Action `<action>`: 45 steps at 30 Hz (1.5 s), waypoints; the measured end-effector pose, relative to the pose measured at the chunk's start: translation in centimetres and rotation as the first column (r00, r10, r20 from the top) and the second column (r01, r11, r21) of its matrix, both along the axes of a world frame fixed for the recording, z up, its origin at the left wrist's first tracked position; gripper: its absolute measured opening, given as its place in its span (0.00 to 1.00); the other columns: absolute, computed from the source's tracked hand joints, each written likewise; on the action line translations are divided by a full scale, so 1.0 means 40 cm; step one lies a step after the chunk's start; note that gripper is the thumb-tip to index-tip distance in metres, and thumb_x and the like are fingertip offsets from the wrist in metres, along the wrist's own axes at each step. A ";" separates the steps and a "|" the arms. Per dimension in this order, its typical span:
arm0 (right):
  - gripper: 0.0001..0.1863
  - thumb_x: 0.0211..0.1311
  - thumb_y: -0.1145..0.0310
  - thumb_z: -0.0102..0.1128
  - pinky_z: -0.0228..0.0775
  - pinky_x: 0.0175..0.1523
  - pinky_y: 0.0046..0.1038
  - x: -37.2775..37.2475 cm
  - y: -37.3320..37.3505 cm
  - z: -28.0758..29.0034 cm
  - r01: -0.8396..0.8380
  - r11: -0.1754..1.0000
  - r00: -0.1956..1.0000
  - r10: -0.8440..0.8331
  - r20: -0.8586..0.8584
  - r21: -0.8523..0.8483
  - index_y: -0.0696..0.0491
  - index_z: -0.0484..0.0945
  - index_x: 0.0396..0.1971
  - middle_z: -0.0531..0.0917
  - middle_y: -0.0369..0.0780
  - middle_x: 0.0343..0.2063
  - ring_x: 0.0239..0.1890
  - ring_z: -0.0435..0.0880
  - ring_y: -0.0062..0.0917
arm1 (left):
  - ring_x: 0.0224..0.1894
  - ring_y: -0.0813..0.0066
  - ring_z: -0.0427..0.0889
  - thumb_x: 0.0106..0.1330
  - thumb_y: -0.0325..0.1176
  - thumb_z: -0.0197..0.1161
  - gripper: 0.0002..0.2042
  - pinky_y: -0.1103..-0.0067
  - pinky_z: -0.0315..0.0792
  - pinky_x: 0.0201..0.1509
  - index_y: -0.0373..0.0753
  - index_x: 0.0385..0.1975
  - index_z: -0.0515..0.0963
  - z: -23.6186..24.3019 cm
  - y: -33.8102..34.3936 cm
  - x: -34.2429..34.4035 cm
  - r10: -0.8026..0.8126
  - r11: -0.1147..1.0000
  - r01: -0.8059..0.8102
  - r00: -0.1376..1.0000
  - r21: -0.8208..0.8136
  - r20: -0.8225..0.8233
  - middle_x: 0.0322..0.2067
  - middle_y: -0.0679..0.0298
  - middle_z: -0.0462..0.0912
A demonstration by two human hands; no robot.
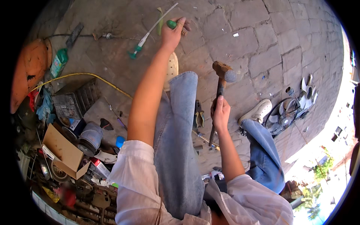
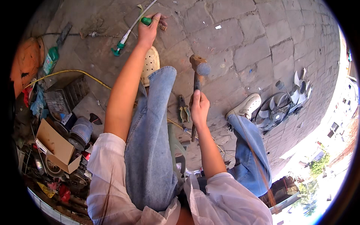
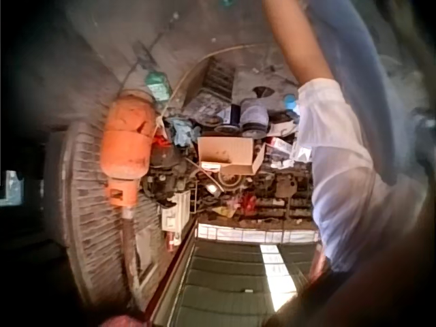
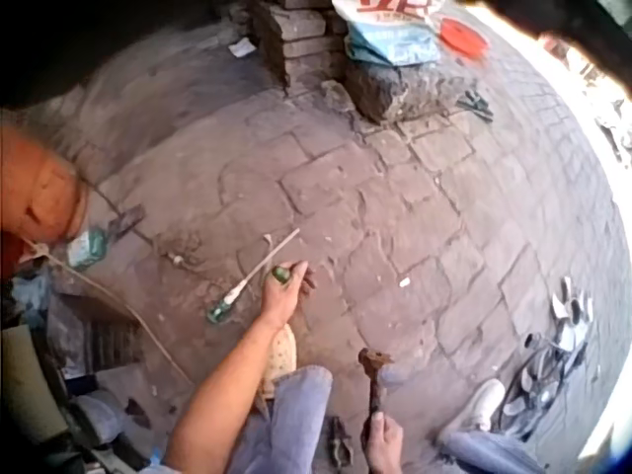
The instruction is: The person sits on the ground and uses a hammer and screwdriver to repeatedly strike and pry at a small metal lock mechanism. They manipulate the lock with pliers and their hands, attempting to disassemble or adjust it.
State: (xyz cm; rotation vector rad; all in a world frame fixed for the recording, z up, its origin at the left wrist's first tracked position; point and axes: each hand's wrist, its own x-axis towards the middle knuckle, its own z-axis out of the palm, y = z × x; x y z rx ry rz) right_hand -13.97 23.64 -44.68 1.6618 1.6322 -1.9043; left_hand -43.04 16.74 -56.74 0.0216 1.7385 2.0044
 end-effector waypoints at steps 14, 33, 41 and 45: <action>0.17 0.60 0.55 0.66 0.75 0.35 0.38 0.136 -0.006 -0.102 -0.610 0.652 0.783 0.403 0.474 0.452 0.56 0.83 0.34 0.83 0.46 0.21 0.26 0.83 0.44 | 0.37 0.72 0.82 0.73 0.36 0.57 0.11 0.76 0.74 0.42 0.34 0.33 0.78 -0.026 -0.021 -0.024 0.275 0.943 -0.304 0.940 0.133 0.202 0.30 0.61 0.83; 0.18 0.63 0.66 0.55 0.76 0.43 0.32 -0.547 0.058 -0.122 -0.401 0.714 0.865 0.501 -0.020 0.574 0.59 0.78 0.49 0.85 0.51 0.35 0.35 0.86 0.35 | 0.55 0.54 0.71 0.57 0.31 0.62 0.17 0.66 0.67 0.60 0.39 0.48 0.76 -0.047 0.006 0.083 -0.391 0.775 -0.092 0.707 -0.625 -0.590 0.46 0.57 0.79; 0.17 0.57 0.63 0.56 0.76 0.49 0.36 -0.576 0.092 -0.113 -0.649 0.569 0.709 0.694 0.129 0.505 0.55 0.84 0.43 0.86 0.50 0.35 0.41 0.85 0.41 | 0.46 0.52 0.76 0.60 0.30 0.65 0.08 0.63 0.72 0.50 0.37 0.37 0.77 -0.064 -0.037 0.075 -0.436 0.667 0.012 0.817 -0.745 -0.378 0.39 0.54 0.78; 0.18 0.58 0.62 0.54 0.75 0.51 0.38 -0.584 0.099 -0.141 -0.840 0.338 0.507 0.769 0.389 0.426 0.55 0.84 0.43 0.85 0.50 0.39 0.43 0.84 0.44 | 0.43 0.50 0.78 0.60 0.32 0.66 0.08 0.61 0.73 0.45 0.38 0.34 0.76 -0.084 -0.043 0.082 -0.422 0.661 0.071 0.858 -0.747 -0.293 0.35 0.53 0.77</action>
